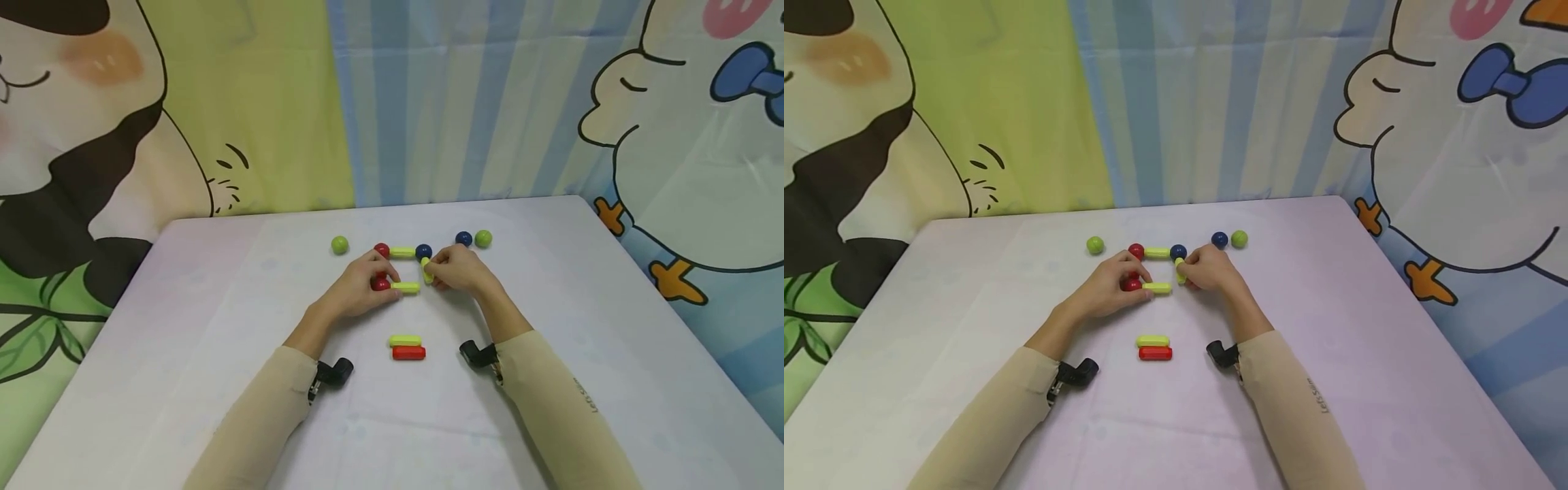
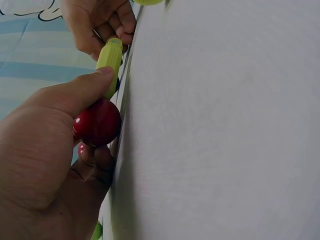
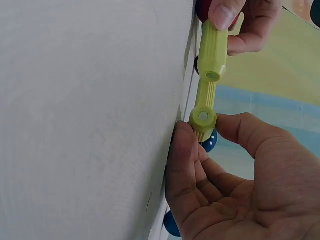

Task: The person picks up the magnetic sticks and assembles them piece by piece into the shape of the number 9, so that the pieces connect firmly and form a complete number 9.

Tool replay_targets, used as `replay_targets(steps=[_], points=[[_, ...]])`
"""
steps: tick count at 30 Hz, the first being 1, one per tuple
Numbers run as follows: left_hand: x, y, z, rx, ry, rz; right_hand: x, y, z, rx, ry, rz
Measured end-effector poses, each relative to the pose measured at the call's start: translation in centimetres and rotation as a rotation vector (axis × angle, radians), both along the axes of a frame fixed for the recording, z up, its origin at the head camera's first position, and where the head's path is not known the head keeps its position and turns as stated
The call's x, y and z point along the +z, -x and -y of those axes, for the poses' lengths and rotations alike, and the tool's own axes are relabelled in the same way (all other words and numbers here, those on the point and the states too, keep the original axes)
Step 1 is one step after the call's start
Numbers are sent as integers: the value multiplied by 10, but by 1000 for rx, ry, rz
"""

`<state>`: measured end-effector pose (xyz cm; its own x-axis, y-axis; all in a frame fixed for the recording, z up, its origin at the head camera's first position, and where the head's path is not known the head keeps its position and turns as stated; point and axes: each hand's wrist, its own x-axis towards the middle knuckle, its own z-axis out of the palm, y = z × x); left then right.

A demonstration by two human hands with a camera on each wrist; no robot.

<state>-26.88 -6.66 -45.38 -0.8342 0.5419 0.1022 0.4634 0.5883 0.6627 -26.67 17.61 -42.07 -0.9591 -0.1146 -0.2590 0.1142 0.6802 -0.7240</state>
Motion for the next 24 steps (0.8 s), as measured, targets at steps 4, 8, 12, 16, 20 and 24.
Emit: replay_targets(steps=[4, 8, 12, 16, 20, 24], points=[[0, -1, 2, 1, -4, 6, -3, 2, 2, -11, -6, -21], [-1, 0, 2, -4, -17, -3, -4, 4, 3, -21, 0, -28], [-1, 0, 0, -11, -25, -11, -5, 3, 3, -43, 9, -34], [0, 0, -1, -12, -21, -5, -5, 3, 4, -53, 13, -37], [1, -1, 0, -3, -6, 2, -7, 4, 5, -42, 20, -41], [1, -1, 0, -6, -7, -1, -8, 4, 6, -44, 28, -46]])
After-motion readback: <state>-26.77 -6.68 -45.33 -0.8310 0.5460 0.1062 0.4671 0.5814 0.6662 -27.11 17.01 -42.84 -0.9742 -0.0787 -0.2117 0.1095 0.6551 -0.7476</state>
